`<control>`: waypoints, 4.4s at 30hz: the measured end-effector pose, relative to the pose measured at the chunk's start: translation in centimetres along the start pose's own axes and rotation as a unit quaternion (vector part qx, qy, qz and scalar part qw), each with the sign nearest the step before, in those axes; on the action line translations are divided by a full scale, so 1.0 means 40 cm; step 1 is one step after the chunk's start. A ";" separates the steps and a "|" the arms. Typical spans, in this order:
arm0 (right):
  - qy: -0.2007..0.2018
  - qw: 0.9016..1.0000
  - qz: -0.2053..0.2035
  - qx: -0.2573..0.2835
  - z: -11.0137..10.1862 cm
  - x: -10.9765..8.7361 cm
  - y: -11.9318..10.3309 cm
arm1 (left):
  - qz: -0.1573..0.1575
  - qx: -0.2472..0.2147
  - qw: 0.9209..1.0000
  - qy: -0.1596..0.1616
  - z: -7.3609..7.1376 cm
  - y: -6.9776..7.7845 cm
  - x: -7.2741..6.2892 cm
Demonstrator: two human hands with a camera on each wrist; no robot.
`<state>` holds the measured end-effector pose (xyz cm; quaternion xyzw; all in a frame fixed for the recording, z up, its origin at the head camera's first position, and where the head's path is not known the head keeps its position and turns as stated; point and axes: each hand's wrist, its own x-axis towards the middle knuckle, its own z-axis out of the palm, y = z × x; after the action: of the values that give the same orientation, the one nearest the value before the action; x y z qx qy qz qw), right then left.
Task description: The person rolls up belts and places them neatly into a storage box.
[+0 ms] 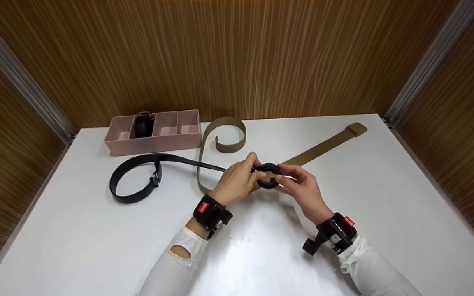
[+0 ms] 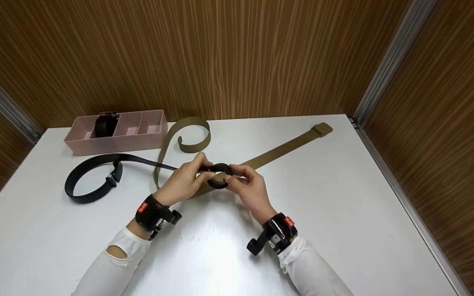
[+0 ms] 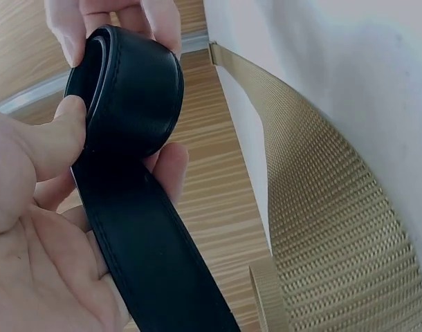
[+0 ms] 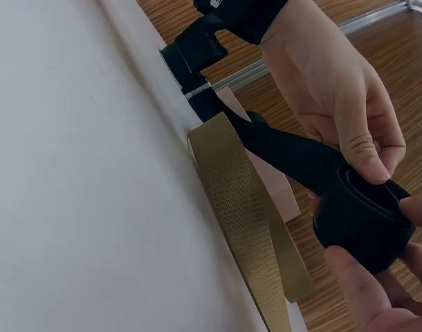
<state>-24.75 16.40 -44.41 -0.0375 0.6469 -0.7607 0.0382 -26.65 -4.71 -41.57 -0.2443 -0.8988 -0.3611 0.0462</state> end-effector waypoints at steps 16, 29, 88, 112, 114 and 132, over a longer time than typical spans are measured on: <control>-0.033 0.995 -0.030 -0.093 -0.018 0.002 -0.011 | 0.038 0.062 0.997 0.017 0.017 0.007 0.003; -0.005 1.000 0.009 0.004 -0.010 0.000 -0.011 | 0.044 0.072 0.996 0.029 0.012 -0.008 0.009; 0.024 0.999 0.007 0.036 0.011 -0.002 0.001 | 0.001 -0.014 1.000 0.018 -0.002 0.002 0.001; -0.017 0.998 -0.021 -0.057 -0.011 0.002 -0.011 | 0.019 0.028 0.999 0.028 0.009 0.007 -0.003; 0.000 0.999 -0.022 -0.027 -0.004 0.001 -0.007 | 0.010 0.023 0.999 0.025 0.007 0.007 -0.003; -0.094 0.986 0.004 -0.139 -0.033 0.004 -0.023 | 0.062 0.031 0.998 -0.005 0.015 0.002 -0.004</control>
<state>-25.05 17.81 -43.72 -0.1108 0.7399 -0.6565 0.0962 -26.41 -4.32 -42.01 -0.2999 -0.8929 -0.3281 0.0713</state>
